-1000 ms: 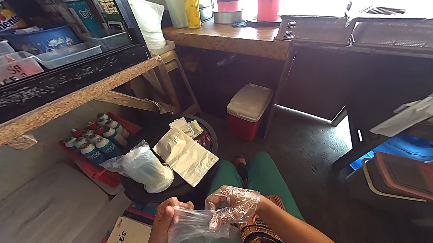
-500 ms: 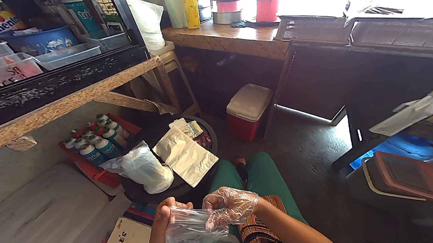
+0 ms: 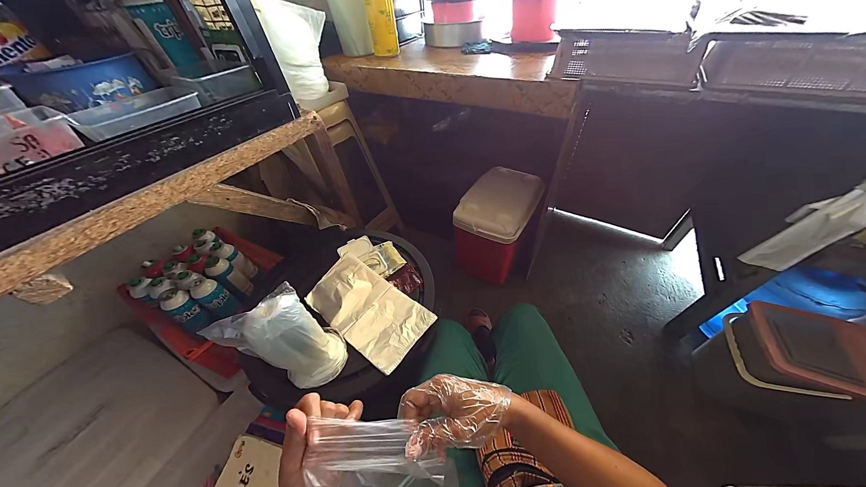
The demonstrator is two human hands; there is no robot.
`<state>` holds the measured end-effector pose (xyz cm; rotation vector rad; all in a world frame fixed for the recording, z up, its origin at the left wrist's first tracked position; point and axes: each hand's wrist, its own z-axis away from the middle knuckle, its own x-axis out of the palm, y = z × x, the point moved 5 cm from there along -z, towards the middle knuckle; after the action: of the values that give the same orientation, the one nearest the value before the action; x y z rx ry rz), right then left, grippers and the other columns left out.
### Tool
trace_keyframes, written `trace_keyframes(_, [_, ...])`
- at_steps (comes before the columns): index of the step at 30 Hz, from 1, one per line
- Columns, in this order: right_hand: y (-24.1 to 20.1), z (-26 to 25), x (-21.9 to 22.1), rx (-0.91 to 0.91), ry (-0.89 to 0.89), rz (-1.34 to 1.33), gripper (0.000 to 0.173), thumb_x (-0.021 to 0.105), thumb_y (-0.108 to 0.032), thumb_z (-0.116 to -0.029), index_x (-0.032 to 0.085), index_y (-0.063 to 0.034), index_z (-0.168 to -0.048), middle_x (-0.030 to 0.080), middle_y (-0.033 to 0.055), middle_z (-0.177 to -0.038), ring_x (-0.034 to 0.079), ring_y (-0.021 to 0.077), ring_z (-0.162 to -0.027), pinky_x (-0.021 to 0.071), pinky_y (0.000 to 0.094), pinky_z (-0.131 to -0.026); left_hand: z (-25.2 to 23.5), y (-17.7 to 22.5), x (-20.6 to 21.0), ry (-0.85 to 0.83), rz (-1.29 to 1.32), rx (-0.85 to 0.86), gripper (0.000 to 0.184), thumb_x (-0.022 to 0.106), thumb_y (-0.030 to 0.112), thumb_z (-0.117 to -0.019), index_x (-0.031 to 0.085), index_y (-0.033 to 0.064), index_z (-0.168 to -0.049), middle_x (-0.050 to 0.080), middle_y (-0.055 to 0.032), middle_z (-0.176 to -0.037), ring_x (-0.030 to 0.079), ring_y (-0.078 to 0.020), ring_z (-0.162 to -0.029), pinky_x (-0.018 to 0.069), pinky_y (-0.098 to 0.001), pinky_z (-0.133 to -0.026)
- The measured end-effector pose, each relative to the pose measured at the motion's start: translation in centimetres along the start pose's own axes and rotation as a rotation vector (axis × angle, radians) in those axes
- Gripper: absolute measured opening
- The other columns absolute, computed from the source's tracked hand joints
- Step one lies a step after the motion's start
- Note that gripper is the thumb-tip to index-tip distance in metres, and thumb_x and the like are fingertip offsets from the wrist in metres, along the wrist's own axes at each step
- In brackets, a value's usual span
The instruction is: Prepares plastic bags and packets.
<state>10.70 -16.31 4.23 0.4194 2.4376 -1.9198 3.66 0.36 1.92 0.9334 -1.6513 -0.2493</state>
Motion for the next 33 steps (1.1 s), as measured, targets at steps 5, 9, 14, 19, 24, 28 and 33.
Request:
trace_keyframes(5, [-0.2,0.2,-0.5,-0.111,0.052,-0.165,0.013,0.061,-0.011,-0.0964,0.063,0.0013,-0.095,0.066,-0.0016,-0.08,0.063,0.0013,-0.07,0.054,0.0203,-0.066,0.4,0.4,-2.4,-0.181,-0.232,-0.14,0.024,0.066,0.047,-0.094,0.077,0.0265,-0.091,0.07,0.0139,-0.074,0.066,0.0042,-0.071,0.0557,-0.016,-0.072])
trace_keyframes(9, [0.1,-0.8,-1.5,-0.088,0.116,-0.402,0.015,0.061,-0.029,-0.1,0.071,-0.0199,-0.095,0.07,-0.0124,-0.087,0.064,-0.0017,-0.075,0.0532,0.0188,-0.068,1.3,-1.1,-3.3,-0.523,-0.605,-0.486,0.025,0.061,0.054,-0.0968,0.069,0.0319,-0.088,0.061,0.0231,-0.069,0.052,0.0132,-0.056,0.0429,-0.0074,-0.05])
trace_keyframes(14, [4.4,-4.0,-2.7,0.194,0.251,-0.439,0.021,0.051,-0.013,-0.099,0.07,-0.0182,-0.092,0.069,-0.0117,-0.081,0.063,-0.0019,-0.074,0.0538,0.0188,-0.071,1.1,1.0,-7.0,-0.036,-0.434,-0.259,0.019,0.07,0.044,-0.0917,0.071,0.0311,-0.078,0.063,0.0188,-0.066,0.056,0.0089,-0.056,0.0459,-0.0099,-0.054])
trace_keyframes(19, [6.8,-12.4,-4.6,0.238,0.335,-0.446,0.022,0.043,-0.005,-0.1039,0.063,-0.0101,-0.099,0.067,-0.0082,-0.082,0.063,0.0001,-0.075,0.0557,0.0204,-0.073,-3.0,5.1,-10.9,0.196,-0.455,0.035,0.025,0.047,0.028,-0.1051,0.07,0.0336,-0.098,0.071,0.0183,-0.085,0.065,0.0065,-0.076,0.0561,-0.0157,-0.07])
trace_keyframes(24, [5.3,-21.4,-8.7,0.12,0.519,-0.176,0.019,0.046,-0.004,-0.1055,0.062,0.0035,-0.113,0.064,0.0024,-0.1,0.059,-0.0004,-0.09,0.0494,0.0177,-0.085,-10.3,10.4,-11.1,0.382,-0.629,0.16,0.03,0.037,0.008,-0.1066,0.065,0.0191,-0.101,0.072,0.0125,-0.089,0.068,0.0022,-0.082,0.0582,-0.0193,-0.075])
trace_keyframes(28, [9.7,-22.9,-8.6,0.24,0.61,-0.102,0.025,0.045,-0.003,-0.105,0.058,0.0137,-0.119,0.064,0.0143,-0.104,0.058,0.0063,-0.089,0.0492,0.0237,-0.083,-11.4,9.7,-10.4,0.806,-0.973,-0.172,0.015,0.044,0.002,-0.1062,0.056,-0.0009,-0.113,0.059,-0.0005,-0.09,0.056,-0.0025,-0.08,0.049,-0.0221,-0.079])
trace_keyframes(33, [17.4,-20.9,-6.9,0.617,0.57,-0.091,0.031,0.043,-0.019,-0.1095,0.058,0.006,-0.119,0.062,0.0155,-0.085,0.06,0.0189,-0.067,0.055,0.0383,-0.067,-9.1,1.7,-20.4,0.738,-1.247,-0.143,0.027,0.061,0.0,-0.0956,0.059,-0.0093,-0.121,0.067,-0.0237,-0.108,0.066,-0.0293,-0.099,0.0545,-0.0494,-0.089])
